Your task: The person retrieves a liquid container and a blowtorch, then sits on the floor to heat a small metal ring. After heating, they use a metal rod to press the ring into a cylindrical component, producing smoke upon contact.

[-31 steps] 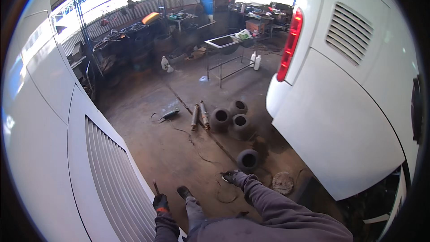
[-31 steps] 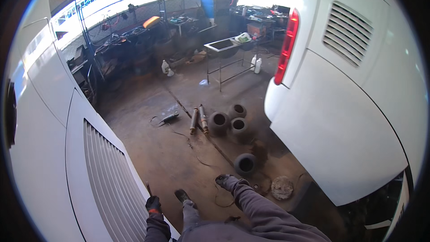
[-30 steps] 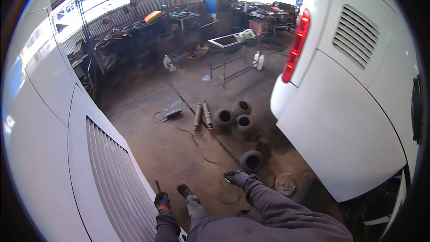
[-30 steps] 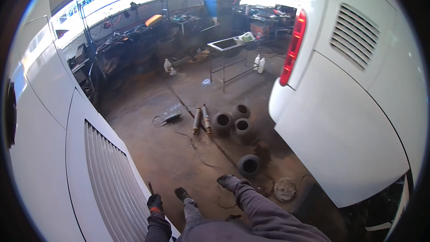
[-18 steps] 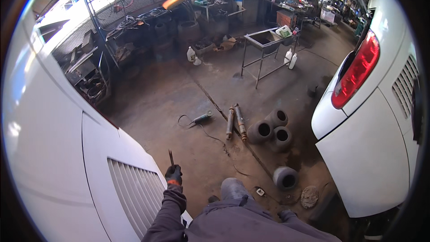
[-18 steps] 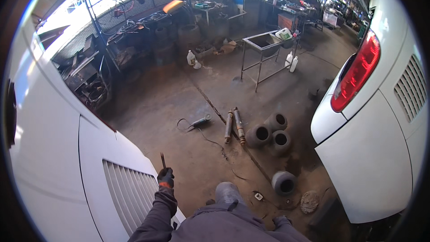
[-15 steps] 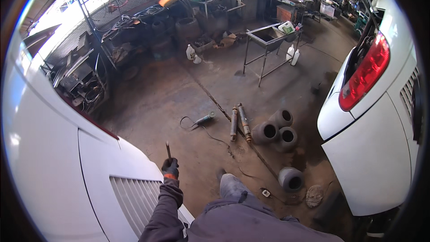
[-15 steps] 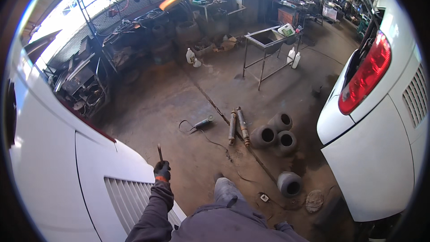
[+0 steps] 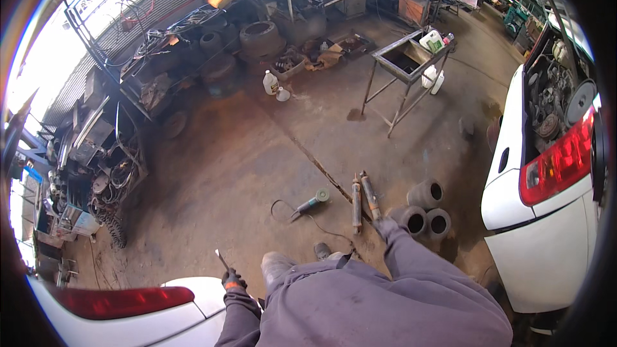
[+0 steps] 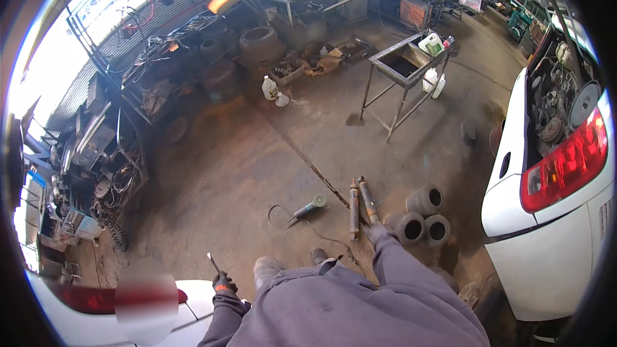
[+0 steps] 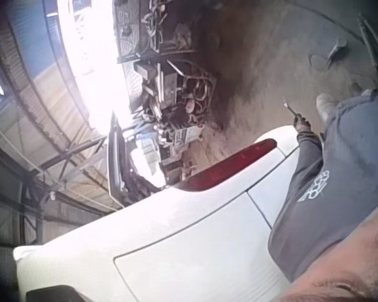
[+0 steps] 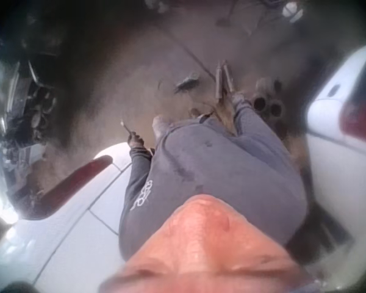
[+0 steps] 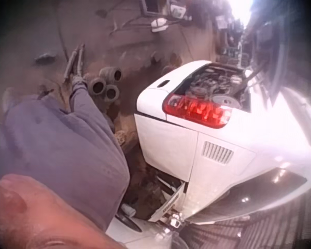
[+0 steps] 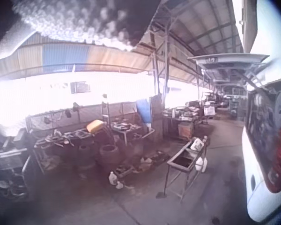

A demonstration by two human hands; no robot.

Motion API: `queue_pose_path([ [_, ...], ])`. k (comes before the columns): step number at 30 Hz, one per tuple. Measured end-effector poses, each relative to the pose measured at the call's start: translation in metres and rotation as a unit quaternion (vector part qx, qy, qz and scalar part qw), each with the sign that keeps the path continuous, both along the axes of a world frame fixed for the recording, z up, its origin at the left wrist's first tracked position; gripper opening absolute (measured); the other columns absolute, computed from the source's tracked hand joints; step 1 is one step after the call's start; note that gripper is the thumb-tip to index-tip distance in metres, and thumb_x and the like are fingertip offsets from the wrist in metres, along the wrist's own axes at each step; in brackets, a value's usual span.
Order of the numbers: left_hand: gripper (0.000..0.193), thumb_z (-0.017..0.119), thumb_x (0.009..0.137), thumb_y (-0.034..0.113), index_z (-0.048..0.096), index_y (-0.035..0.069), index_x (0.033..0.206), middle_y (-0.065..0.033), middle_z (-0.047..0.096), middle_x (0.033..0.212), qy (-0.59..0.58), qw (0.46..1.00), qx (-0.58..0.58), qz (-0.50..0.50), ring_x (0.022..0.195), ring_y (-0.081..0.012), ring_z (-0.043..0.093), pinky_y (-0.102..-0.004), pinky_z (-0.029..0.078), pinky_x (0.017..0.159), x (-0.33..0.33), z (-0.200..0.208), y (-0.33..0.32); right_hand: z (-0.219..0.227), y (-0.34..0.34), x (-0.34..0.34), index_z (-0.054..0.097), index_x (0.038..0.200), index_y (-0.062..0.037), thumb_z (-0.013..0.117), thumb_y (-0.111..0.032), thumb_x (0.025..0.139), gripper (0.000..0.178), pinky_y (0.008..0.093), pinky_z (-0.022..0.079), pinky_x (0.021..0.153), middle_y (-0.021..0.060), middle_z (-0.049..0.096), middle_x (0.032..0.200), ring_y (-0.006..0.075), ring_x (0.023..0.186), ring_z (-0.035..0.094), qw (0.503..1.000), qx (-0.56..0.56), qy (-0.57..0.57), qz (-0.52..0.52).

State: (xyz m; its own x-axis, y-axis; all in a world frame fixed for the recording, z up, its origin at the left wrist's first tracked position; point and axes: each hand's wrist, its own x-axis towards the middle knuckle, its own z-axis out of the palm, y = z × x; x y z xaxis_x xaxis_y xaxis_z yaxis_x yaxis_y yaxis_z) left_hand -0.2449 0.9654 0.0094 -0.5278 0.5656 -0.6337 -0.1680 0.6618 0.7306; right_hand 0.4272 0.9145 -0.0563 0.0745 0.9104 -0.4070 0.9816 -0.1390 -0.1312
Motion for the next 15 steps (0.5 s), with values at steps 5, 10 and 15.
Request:
queue_pose_path([
  [5,0.026,0.056,0.096,0.039,0.054,0.013,0.096,-0.0086,0.050,0.064,-0.055,0.986,-0.151,0.045,0.041,-0.0254,0.045,-0.0454,0.037,0.038,-0.050,-0.034,0.050,0.091,0.288,-0.072,0.065,0.118,-0.0143,0.052,-0.032,0.095,0.031,0.0441,0.052,0.084,0.0175,0.070,0.105,0.0337,0.097,0.066,0.994,0.066,0.070,-0.044],
  [10,0.048,0.048,0.098,0.053,0.068,0.012,0.110,-0.0153,0.069,0.086,0.189,0.887,-0.246,-0.341,0.078,-0.0272,0.066,-0.0434,0.049,0.067,-0.125,-0.093,0.127,0.037,0.393,-0.143,0.057,0.132,-0.0125,0.052,-0.019,0.092,0.040,0.0440,0.044,0.102,0.0163,0.059,0.133,0.0362,0.119,0.057,0.991,0.095,0.091,0.026],
  [15,0.052,0.053,0.091,0.059,0.073,0.012,0.103,-0.0123,0.073,0.087,0.203,0.883,-0.246,-0.345,0.080,-0.0287,0.068,-0.0422,0.051,0.070,-0.213,-0.055,0.273,-0.038,0.340,-0.200,0.048,0.142,-0.0134,0.063,-0.033,0.084,0.062,0.0455,0.051,0.092,0.0167,0.061,0.124,0.0345,0.112,0.061,0.965,-0.219,-0.013,0.142],
])
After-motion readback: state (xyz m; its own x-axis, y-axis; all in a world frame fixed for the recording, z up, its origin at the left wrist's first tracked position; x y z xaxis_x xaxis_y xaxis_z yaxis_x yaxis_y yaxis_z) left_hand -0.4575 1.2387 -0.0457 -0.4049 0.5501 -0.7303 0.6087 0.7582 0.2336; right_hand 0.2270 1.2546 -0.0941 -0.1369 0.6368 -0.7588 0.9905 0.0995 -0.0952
